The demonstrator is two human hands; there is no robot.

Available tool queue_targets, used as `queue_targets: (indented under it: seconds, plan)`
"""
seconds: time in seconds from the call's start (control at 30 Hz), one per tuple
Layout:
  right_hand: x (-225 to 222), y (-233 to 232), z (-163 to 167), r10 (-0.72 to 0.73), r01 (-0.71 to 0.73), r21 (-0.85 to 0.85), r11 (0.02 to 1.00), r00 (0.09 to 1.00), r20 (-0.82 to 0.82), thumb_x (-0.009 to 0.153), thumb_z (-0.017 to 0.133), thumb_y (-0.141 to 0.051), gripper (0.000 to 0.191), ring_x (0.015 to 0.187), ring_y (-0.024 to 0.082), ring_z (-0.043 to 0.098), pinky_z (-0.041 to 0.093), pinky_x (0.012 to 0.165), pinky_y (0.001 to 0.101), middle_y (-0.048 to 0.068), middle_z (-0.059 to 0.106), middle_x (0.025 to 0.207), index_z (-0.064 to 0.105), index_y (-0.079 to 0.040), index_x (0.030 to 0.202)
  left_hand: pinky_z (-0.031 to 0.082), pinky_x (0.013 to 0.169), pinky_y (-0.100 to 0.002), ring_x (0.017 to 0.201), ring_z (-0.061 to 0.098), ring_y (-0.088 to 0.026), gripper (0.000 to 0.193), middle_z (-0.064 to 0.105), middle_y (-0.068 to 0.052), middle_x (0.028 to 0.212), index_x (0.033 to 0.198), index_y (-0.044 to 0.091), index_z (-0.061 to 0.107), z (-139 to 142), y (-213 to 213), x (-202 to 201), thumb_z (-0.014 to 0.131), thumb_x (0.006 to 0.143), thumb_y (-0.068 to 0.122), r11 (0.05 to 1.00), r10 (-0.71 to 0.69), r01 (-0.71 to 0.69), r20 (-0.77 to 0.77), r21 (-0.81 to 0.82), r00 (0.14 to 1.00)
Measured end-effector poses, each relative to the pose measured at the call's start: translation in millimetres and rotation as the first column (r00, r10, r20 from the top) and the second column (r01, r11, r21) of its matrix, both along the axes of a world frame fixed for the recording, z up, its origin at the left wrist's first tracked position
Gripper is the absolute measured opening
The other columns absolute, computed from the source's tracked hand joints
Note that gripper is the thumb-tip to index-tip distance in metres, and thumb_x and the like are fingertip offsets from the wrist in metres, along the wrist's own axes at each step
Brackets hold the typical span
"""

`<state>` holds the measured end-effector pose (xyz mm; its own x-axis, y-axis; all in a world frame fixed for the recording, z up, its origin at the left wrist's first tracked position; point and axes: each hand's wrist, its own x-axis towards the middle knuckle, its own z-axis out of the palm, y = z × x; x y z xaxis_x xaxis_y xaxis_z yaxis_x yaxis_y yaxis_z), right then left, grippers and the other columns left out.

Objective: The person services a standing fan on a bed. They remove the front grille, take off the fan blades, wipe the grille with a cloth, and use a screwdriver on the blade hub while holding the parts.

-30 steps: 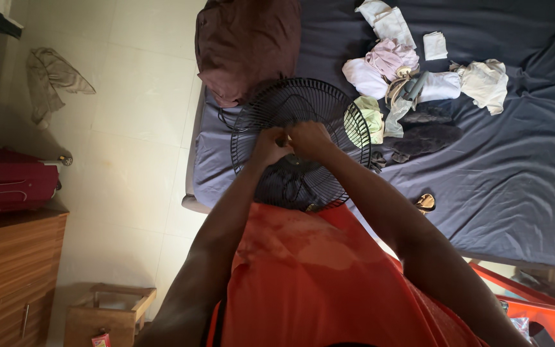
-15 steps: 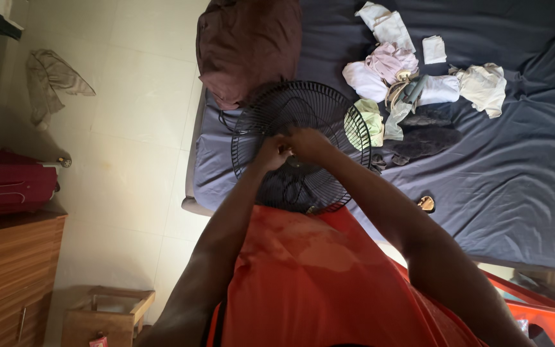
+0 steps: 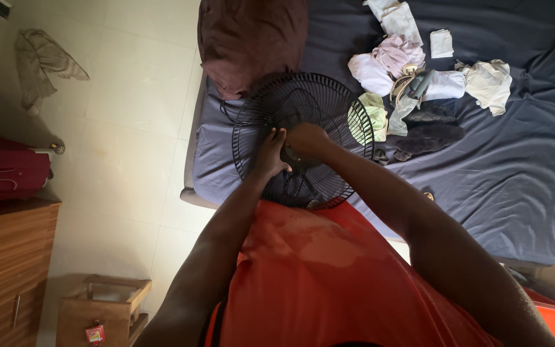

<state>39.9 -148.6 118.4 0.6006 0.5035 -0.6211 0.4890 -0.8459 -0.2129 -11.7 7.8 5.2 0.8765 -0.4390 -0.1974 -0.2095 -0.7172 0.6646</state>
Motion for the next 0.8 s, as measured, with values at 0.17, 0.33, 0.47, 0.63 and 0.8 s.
queue_targets:
  seconds: [0.17,0.33,0.47,0.63,0.8]
  plan:
    - [2,4,-1,0.136,-0.137,-0.094,0.986,0.991,-0.019,0.084,0.069,-0.013,0.014,0.078,0.03,0.075,0.06,0.07,0.0431,0.015,0.076,0.089,0.079,-0.004,0.09,0.032,0.121,-0.04,0.151,0.026,-0.037,0.141,0.018,-0.024,0.167,0.16,0.003,0.016,-6,-4,2,0.102,0.05,0.024,0.997,0.064,-0.058,-0.181,0.041,0.981]
    - [16,-9,-40,0.023,-0.023,-0.051,0.998,1.0,0.013,0.096,0.061,-0.02,0.024,0.076,0.028,0.076,0.061,0.07,0.0419,0.017,0.077,0.087,0.079,-0.003,0.097,0.033,0.123,-0.042,0.153,0.027,-0.039,0.141,0.022,-0.024,0.164,0.159,0.001,0.018,-8,-4,-1,0.103,0.05,0.026,0.999,0.05,-0.049,-0.093,0.005,0.994]
    - [23,-40,-47,0.023,-0.025,0.014,1.0,0.993,0.118,0.095,0.061,-0.023,0.026,0.083,0.029,0.076,0.061,0.074,0.0428,0.016,0.077,0.096,0.076,-0.004,0.103,0.035,0.119,-0.041,0.15,0.03,-0.04,0.14,0.019,-0.027,0.165,0.16,0.003,0.019,-4,-2,-1,0.102,0.049,0.024,0.996,0.092,-0.091,-0.143,0.014,0.985]
    - [-1,-41,-15,-0.33,0.297,0.202,0.933,0.932,0.153,0.095,0.062,-0.033,0.029,0.084,0.037,0.071,0.056,0.069,0.0502,0.019,0.073,0.097,0.068,-0.009,0.11,0.036,0.12,-0.042,0.15,0.032,-0.041,0.135,0.024,-0.029,0.162,0.158,0.003,0.023,6,-6,-3,0.103,0.051,0.025,0.997,0.076,-0.076,-0.082,0.007,0.994]
    - [0,-24,25,0.182,-0.176,-0.046,0.983,0.963,0.199,0.098,0.06,-0.034,0.019,0.087,0.03,0.075,0.061,0.07,0.0471,0.009,0.076,0.093,0.074,-0.022,0.1,0.036,0.119,-0.044,0.148,0.032,-0.043,0.134,0.023,-0.029,0.163,0.158,0.005,0.024,9,-9,-6,0.103,0.052,0.027,0.998,0.066,-0.067,-0.077,-0.01,0.995]
